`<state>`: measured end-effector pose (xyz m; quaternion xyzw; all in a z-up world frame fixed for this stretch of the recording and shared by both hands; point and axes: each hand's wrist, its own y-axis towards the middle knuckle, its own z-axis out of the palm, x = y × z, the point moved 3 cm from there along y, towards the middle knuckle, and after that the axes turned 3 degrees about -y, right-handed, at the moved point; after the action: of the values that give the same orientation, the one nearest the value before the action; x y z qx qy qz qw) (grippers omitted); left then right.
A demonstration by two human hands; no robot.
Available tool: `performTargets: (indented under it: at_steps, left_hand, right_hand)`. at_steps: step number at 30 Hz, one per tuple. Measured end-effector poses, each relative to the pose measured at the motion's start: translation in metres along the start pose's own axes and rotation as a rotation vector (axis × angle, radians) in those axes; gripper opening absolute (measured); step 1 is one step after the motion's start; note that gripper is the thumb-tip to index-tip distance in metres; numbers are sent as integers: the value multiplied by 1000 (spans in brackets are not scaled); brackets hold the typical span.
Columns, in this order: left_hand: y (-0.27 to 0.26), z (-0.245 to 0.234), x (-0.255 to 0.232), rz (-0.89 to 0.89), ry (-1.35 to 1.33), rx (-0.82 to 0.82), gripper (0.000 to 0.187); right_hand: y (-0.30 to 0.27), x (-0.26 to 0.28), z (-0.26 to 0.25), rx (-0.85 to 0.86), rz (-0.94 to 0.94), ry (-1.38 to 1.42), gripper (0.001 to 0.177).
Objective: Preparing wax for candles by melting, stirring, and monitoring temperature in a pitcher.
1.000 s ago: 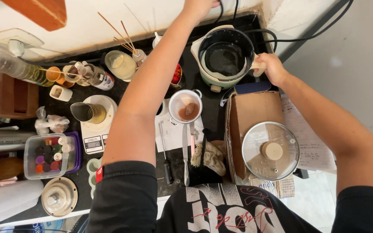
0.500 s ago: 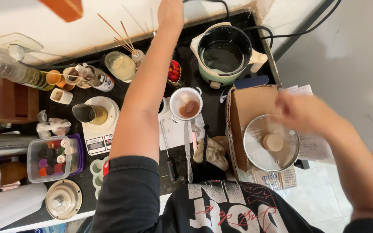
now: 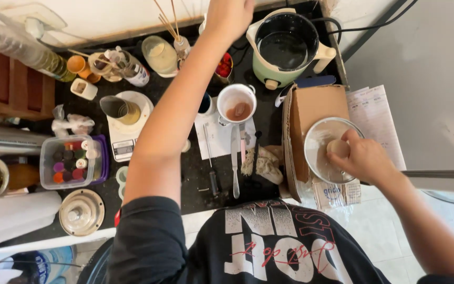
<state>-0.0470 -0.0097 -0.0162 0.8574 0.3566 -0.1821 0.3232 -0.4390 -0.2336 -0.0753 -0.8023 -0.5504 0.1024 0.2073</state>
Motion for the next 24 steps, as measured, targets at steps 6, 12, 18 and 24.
performTargets:
  at_steps: [6,12,18,24]
  left_hand:
    - [-176,-128,-126,172,-199,-31,22]
    - [-330,-176,-98,-209,-245,-105,20]
    - [-444,-210,-101,-658,-235,-375,20]
    - [-497,-217,-115,-873,-235,-558,17]
  right_hand:
    - [42,18,-83,-167,-141,100,51]
    - [186,71,-145,-453,-308,42,54]
    - [281,104,-121,-513,-404,-138,49]
    - [274,121,-120,-292,-261,-73,51]
